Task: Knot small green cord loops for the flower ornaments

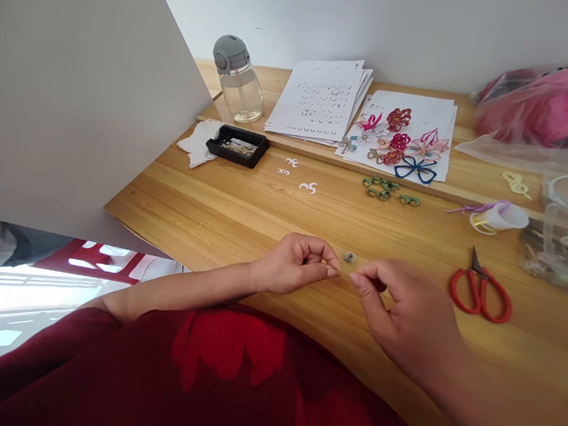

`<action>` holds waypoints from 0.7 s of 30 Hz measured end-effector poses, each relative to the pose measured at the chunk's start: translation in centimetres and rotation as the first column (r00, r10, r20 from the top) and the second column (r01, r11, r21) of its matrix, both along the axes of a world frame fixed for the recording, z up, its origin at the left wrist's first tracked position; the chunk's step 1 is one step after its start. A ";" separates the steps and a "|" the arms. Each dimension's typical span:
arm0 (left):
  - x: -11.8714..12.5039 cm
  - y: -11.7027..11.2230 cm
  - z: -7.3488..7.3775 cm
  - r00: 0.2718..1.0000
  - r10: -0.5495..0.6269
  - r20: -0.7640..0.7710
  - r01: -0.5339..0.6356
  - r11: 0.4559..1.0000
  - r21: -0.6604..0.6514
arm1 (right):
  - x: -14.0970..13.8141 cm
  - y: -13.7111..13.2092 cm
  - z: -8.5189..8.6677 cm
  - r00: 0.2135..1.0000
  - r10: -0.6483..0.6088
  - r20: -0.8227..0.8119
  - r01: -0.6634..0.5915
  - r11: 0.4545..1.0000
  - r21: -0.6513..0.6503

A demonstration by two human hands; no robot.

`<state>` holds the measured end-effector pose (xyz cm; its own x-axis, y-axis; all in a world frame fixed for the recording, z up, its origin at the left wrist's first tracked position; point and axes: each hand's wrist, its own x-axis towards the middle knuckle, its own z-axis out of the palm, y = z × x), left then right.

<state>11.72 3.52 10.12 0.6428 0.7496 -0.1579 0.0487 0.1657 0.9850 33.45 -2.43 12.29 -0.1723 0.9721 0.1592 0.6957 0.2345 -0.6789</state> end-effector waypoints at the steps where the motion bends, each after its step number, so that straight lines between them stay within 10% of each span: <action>1: 0.0 -0.1 0.1 1.000 -0.003 0.008 0.002 0.999 0.034 | -0.2 0.0 0.1 0.985 -0.072 -0.158 0.025 0.960 -0.278; 3: 0.0 -0.2 0.2 1.000 -0.004 0.018 0.002 0.997 0.083 | -0.6 -0.2 0.3 0.880 -0.276 -0.386 -0.088 0.704 -0.705; 5: -0.1 -0.2 0.2 1.000 -0.002 0.013 0.001 0.997 0.084 | -0.6 -0.4 0.3 0.797 -0.396 -0.456 -0.183 0.561 -0.807; 7: -0.1 0.0 0.1 1.000 0.005 0.005 -0.005 1.000 0.031 | -0.3 -0.6 0.1 0.851 -0.314 -0.421 -0.084 0.710 -0.699; 10: 0.0 0.2 -0.1 1.000 0.016 0.000 -0.015 0.996 -0.088 | 0.6 -0.7 -0.1 0.998 -0.021 -0.052 0.020 0.999 -0.031; 12: 0.1 0.2 -0.1 1.000 0.016 -0.007 -0.016 0.989 -0.149 | 1.1 -0.6 -0.1 0.963 0.064 0.263 -0.160 0.918 0.364; 15: 0.2 0.2 -0.1 1.000 0.001 -0.008 -0.003 0.988 -0.154 | 1.2 -0.6 0.1 0.920 0.093 0.381 -0.285 0.827 0.486; 17: 0.2 0.1 0.1 1.000 -0.015 -0.006 0.015 0.996 -0.090 | 0.8 -0.6 0.3 0.971 0.058 0.231 -0.135 0.933 0.333; 19: 0.2 -0.1 0.2 1.000 -0.026 -0.004 0.026 1.000 0.003 | 0.2 -0.7 0.6 0.998 -0.053 -0.041 0.048 0.992 -0.113; 21: 0.1 -0.3 0.2 0.999 -0.035 0.004 0.034 0.995 0.090 | -0.4 -0.7 0.8 0.911 -0.277 -0.307 0.026 0.780 -0.626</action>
<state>11.84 3.20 10.35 0.6692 0.7380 -0.0872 0.0477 0.0745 0.9961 33.03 -3.09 13.13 -0.0661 0.8950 -0.4411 0.3597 -0.3909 -0.8472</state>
